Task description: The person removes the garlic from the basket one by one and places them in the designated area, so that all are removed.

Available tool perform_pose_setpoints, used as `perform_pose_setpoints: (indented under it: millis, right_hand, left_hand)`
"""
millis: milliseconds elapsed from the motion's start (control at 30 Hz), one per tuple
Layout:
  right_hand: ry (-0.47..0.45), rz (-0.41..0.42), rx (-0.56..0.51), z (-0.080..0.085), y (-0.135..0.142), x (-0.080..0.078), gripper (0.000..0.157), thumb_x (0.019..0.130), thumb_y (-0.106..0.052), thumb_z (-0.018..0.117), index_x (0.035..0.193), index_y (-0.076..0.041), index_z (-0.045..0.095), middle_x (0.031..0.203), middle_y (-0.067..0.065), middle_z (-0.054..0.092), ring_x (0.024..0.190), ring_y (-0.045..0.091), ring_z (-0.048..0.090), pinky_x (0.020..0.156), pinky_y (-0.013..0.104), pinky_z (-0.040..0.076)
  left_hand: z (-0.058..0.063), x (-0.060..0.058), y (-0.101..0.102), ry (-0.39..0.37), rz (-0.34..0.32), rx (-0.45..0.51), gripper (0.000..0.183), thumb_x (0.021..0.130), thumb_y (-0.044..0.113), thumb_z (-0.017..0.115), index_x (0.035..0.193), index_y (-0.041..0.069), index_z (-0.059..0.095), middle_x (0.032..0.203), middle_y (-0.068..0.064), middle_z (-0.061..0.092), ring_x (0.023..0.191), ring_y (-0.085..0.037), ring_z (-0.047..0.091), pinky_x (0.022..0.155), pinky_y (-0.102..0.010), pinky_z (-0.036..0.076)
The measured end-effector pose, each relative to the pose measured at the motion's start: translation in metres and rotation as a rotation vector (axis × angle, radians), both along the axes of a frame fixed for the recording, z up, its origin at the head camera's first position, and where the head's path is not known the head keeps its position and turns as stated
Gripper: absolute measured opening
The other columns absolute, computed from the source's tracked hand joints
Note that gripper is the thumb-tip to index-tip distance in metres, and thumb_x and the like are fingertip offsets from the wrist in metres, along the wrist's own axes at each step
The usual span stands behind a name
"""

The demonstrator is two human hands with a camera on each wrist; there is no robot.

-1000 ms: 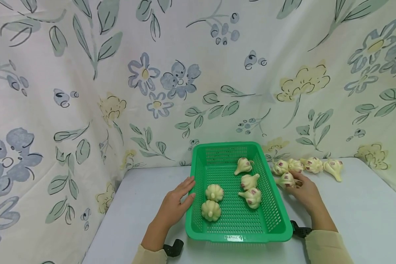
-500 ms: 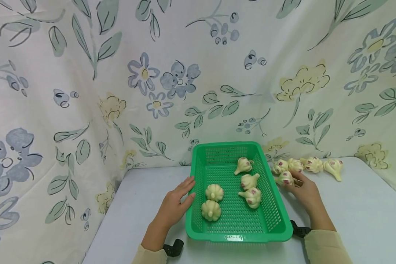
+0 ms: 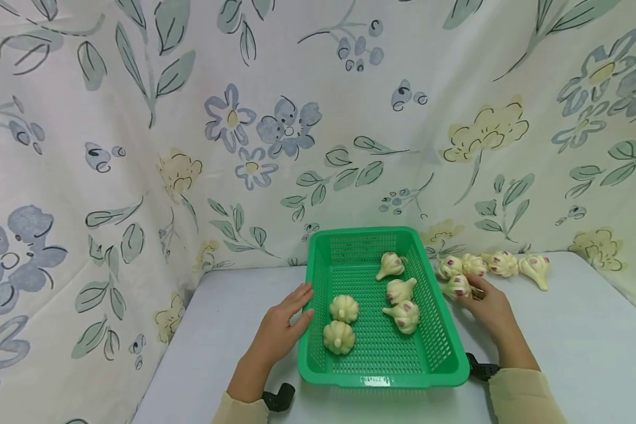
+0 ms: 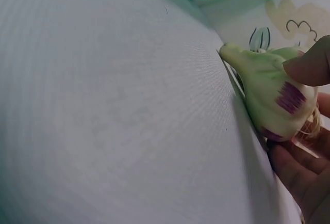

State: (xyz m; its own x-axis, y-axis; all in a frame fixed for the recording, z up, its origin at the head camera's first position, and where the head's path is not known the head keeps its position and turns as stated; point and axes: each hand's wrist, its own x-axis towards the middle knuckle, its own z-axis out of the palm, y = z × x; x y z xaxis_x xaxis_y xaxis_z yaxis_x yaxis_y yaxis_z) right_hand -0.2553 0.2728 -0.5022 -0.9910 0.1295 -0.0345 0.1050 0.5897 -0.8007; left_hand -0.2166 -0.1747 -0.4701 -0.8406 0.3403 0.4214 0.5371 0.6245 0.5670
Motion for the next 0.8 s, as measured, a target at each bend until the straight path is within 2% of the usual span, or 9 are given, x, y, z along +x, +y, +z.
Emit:
perform_pose_setpoints:
  millis: [800]
  right_hand:
    - [0.020, 0.003, 0.001, -0.0019, 0.0012, 0.0003, 0.074, 0.094, -0.035, 0.065, 0.152, -0.002, 0.033, 0.149, 0.033, 0.037, 0.129, 0.050, 0.046, 0.096, 0.056, 0.048]
  left_hand:
    - [0.0006, 0.0003, -0.0001, -0.013, 0.004, -0.001, 0.045, 0.101, 0.032, 0.056, 0.141, 0.010, 0.055, 0.152, 0.009, 0.043, 0.143, -0.010, 0.037, 0.112, -0.044, 0.040]
